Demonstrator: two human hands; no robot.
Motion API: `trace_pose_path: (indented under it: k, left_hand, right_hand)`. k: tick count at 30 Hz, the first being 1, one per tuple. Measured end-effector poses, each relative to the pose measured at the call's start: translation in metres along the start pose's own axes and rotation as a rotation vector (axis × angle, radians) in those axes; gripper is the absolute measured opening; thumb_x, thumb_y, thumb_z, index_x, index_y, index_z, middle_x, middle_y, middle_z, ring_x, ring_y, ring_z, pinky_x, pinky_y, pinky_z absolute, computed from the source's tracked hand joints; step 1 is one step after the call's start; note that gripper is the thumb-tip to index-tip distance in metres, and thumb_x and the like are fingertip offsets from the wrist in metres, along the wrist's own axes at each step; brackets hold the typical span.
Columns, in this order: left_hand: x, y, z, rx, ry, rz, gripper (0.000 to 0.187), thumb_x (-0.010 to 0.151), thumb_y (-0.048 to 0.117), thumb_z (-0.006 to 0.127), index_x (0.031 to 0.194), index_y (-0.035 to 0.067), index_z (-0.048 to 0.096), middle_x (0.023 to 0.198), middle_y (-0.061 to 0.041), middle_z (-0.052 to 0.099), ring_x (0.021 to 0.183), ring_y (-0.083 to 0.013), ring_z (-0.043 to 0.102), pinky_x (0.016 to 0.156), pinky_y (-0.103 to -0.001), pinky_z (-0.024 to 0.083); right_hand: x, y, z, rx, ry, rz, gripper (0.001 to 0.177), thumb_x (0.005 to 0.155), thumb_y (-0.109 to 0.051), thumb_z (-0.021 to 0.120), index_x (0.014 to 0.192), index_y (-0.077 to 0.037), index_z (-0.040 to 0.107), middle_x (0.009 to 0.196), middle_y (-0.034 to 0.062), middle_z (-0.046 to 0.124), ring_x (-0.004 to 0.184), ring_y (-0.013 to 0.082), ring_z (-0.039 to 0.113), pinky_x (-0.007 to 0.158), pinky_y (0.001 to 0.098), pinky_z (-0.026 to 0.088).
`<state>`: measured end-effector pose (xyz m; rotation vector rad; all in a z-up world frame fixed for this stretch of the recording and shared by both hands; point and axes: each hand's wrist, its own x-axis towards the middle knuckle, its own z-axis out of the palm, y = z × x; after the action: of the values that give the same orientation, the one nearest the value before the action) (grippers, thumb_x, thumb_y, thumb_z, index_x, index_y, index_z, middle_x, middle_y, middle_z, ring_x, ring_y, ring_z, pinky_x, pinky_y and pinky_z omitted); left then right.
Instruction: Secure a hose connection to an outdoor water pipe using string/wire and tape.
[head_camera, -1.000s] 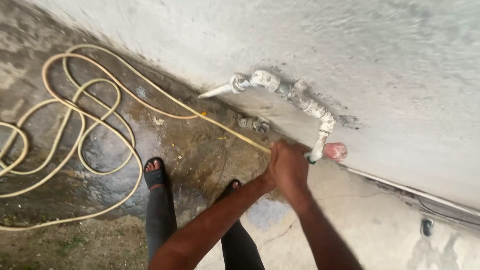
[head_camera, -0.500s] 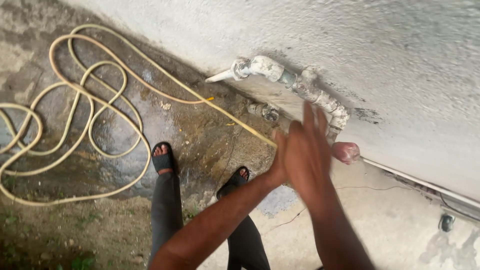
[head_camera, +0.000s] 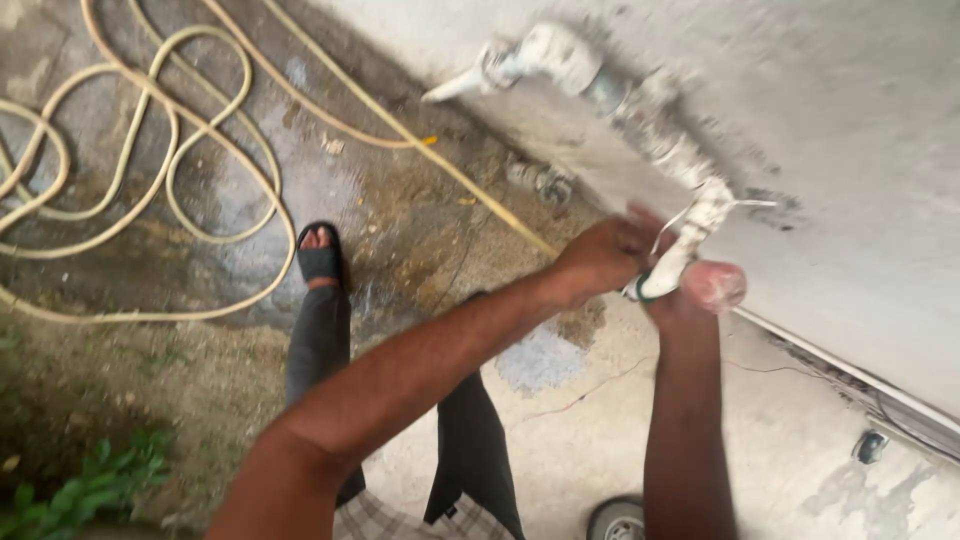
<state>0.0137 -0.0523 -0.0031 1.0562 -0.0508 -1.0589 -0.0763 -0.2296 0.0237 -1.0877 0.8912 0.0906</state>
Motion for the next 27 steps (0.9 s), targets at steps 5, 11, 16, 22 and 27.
trace_pose_path:
  k: [5, 11, 16, 22, 27]
  left_hand:
    - [-0.005, 0.023, -0.004, 0.123, -0.040, -0.039, 0.017, 0.082, 0.012, 0.073, 0.087, -0.003, 0.080, 0.080, -0.016, 0.078, 0.074, -0.0214, 0.075, 0.072, -0.037, 0.059]
    - [-0.006, 0.022, -0.005, 0.169, -0.038, 0.014, 0.020, 0.082, 0.017, 0.071, 0.085, 0.001, 0.082, 0.076, -0.016, 0.077, 0.067, -0.0209, 0.074, 0.067, -0.036, 0.058]
    - [-0.017, 0.026, -0.004, 0.282, -0.048, 0.064, 0.022, 0.088, 0.018, 0.067, 0.085, 0.001, 0.080, 0.070, -0.013, 0.075, 0.064, -0.0209, 0.073, 0.065, -0.038, 0.057]
    - [-0.038, 0.001, -0.011, 0.334, -0.057, 0.262, 0.023, 0.095, 0.019, 0.059, 0.103, 0.004, 0.075, 0.083, -0.012, 0.074, 0.074, -0.0230, 0.073, 0.070, -0.038, 0.056]
    - [-0.062, 0.015, -0.018, 0.386, -0.104, 0.530, 0.041, 0.085, 0.009, 0.070, 0.125, 0.003, 0.064, 0.101, -0.014, 0.074, 0.090, -0.0265, 0.074, 0.077, -0.039, 0.057]
  right_hand:
    - [0.026, 0.009, -0.002, 0.358, -0.500, -0.048, 0.025, 0.110, -0.024, 0.064, 0.115, 0.000, 0.065, 0.086, 0.0048, 0.058, 0.090, 0.0183, 0.053, 0.091, 0.0300, 0.045]
    - [-0.035, -0.005, 0.065, 0.489, -0.035, -0.064, 0.029, 0.103, -0.037, 0.061, 0.107, -0.008, 0.063, 0.095, 0.0078, 0.065, 0.101, 0.0217, 0.058, 0.094, 0.0380, 0.046]
    - [-0.073, 0.023, 0.018, 0.624, -0.037, -0.178, 0.016, 0.108, -0.024, 0.054, 0.104, -0.010, 0.061, 0.078, -0.0001, 0.055, 0.090, 0.0156, 0.057, 0.102, 0.0473, 0.045]
    - [-0.122, 0.009, 0.041, 0.671, -0.128, -0.234, 0.009, 0.114, -0.012, 0.052, 0.114, -0.011, 0.061, 0.068, -0.0022, 0.039, 0.075, 0.0124, 0.044, 0.084, 0.0318, 0.036]
    - [-0.134, 0.017, 0.049, 0.605, -0.113, -0.236, 0.005, 0.113, -0.011, 0.053, 0.113, -0.010, 0.058, 0.069, -0.0018, 0.034, 0.076, 0.0128, 0.042, 0.080, 0.0292, 0.035]
